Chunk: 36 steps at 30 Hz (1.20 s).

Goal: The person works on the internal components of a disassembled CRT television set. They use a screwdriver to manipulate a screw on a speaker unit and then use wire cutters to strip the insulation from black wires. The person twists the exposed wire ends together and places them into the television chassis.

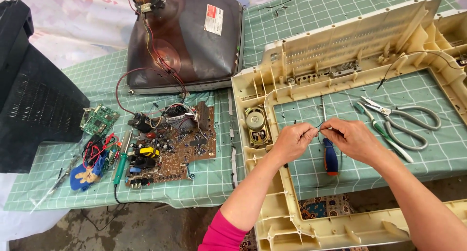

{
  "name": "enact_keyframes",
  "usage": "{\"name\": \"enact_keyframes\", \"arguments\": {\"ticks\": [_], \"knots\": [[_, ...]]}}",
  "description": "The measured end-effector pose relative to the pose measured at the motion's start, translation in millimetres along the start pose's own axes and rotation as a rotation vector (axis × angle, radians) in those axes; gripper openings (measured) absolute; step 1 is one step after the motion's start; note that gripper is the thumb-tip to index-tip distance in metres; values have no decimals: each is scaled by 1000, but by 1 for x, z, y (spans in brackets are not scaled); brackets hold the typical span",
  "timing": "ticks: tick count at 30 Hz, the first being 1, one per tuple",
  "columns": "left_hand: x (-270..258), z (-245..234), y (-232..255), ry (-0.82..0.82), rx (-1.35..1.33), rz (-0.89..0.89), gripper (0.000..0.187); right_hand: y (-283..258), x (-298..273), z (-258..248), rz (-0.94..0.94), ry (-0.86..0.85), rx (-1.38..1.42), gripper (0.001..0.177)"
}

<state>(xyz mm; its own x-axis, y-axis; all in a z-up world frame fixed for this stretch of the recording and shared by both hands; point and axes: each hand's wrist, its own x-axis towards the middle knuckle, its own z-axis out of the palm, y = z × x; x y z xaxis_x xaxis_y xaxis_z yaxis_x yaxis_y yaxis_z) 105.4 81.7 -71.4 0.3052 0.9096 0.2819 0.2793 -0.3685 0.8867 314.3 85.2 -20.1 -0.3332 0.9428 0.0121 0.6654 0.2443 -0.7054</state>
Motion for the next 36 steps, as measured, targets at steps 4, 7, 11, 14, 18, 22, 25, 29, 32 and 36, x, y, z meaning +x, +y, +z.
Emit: {"name": "enact_keyframes", "arguments": {"ticks": [4,7,11,14,18,22,25,29,32,36], "knots": [[2,-1,15,-7,66,-21,21,4,-2,1,-130,82,-61,17],[0,3,2,-18,123,-28,29,10,-1,6,-98,101,-148,12],[-1,4,-1,-48,214,-19,30,8,-2,7,-66,115,-94,14],[-4,4,1,-45,215,-81,21,5,-4,8,-31,105,-133,16],[-5,4,-1,-82,210,-122,20,18,-4,15,-58,171,-226,16],[-7,5,2,-77,210,-183,26,21,-4,20,-79,178,-184,13],[-7,9,-6,-32,220,-137,27,22,-3,25,-124,162,-239,12],[-10,7,-1,-29,206,-163,29,29,-3,32,-145,160,-227,17],[-7,11,-12,-40,217,-153,30,33,-2,35,-171,176,-236,17],[-8,12,-18,-13,233,-80,23,36,1,37,-227,229,-246,16]]}}
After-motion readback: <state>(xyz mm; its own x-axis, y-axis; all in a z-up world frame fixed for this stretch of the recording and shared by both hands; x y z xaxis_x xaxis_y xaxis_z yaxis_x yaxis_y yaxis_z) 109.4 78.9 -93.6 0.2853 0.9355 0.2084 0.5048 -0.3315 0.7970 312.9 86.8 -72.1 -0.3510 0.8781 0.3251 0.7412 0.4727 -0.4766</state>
